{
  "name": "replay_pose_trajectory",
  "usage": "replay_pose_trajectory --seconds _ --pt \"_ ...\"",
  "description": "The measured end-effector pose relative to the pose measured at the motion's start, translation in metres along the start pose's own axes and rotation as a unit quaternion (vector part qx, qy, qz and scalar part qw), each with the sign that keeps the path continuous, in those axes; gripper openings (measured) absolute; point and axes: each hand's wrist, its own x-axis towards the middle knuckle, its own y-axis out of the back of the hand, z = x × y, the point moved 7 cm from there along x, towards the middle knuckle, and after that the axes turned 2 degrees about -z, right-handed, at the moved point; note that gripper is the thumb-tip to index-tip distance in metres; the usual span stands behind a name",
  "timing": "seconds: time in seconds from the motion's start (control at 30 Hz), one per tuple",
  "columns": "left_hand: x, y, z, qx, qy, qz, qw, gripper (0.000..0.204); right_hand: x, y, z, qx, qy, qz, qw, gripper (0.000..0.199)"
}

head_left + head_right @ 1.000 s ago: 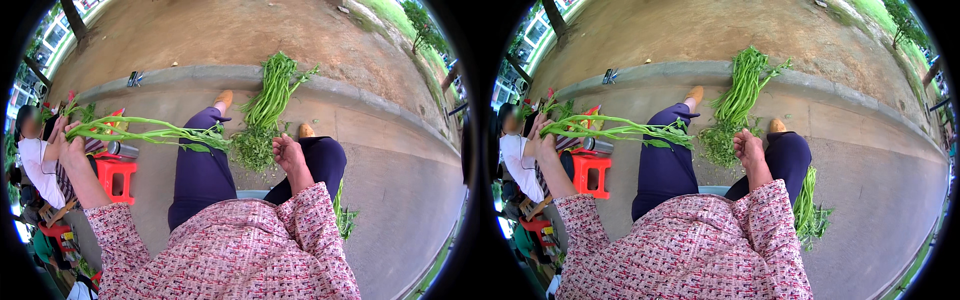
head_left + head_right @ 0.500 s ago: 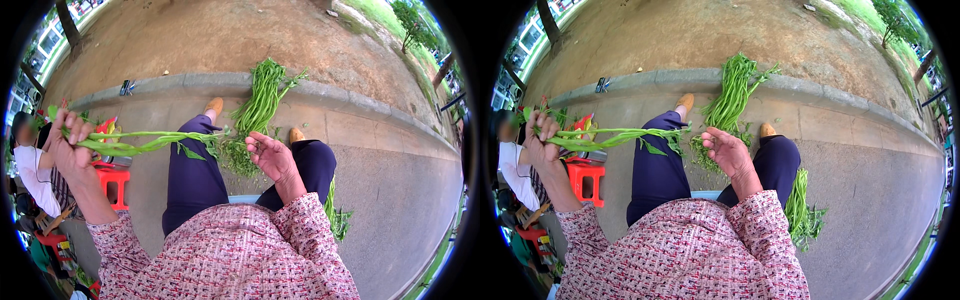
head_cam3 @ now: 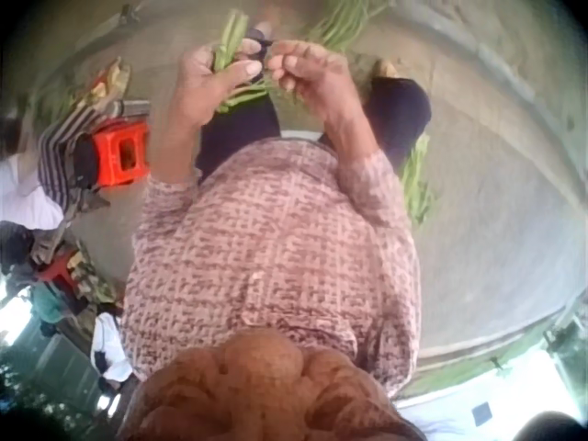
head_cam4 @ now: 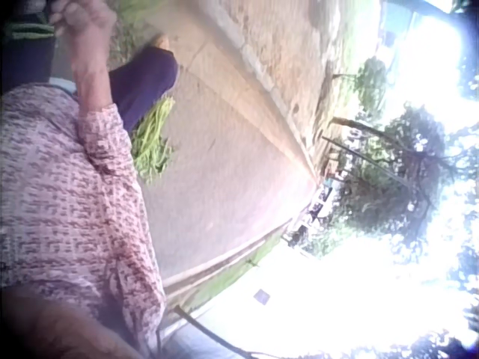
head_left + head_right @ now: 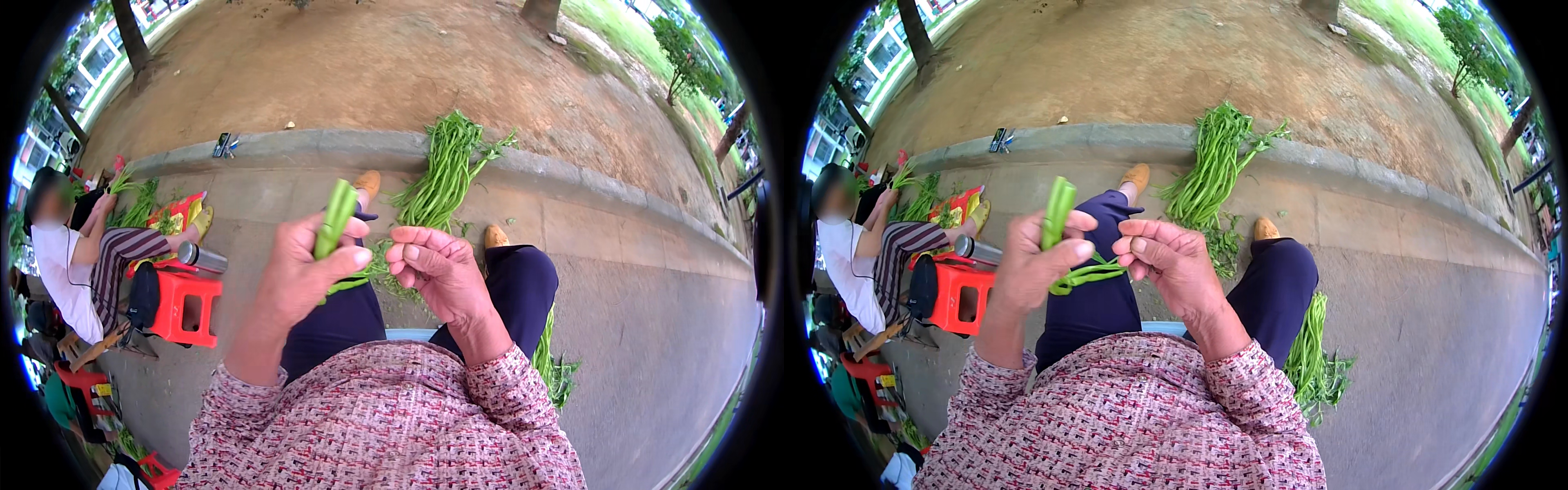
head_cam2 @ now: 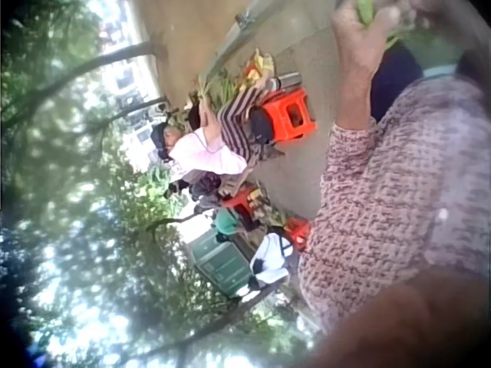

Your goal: The person holds green leafy vegetables and removes the stems by hand, placing the trimmed parts into a pile on the ground.

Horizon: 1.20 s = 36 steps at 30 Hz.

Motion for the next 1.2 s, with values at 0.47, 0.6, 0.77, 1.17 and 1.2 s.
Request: replay_pose_trajectory --seconds 0.47,0.6,0.77,1.17,1.2 --pt "-0.001 -0.024 -0.03 -0.104 0.077 -0.03 0.991 0.01 -0.007 -0.011 -0.013 -0.125 0.112 0.097 0.981 0.019" --pt "0.002 -0.02 -0.026 -0.114 0.053 0.0 0.992 0.004 -0.008 -0.009 -0.019 -0.136 0.137 0.117 0.974 0.019" --pt "0.001 -0.013 -0.034 -0.143 0.054 0.009 0.988 0.008 -0.007 -0.015 -0.013 -0.218 0.148 0.076 0.962 0.013" --pt "-0.004 -0.032 -0.045 -0.21 0.086 -0.015 0.974 0.009 -0.013 -0.011 -0.015 -0.428 0.182 0.123 0.877 0.01" --pt "-0.004 -0.033 -0.044 -0.213 0.085 -0.012 0.973 0.009 -0.012 -0.008 -0.013 -0.391 0.169 0.136 0.894 0.01"
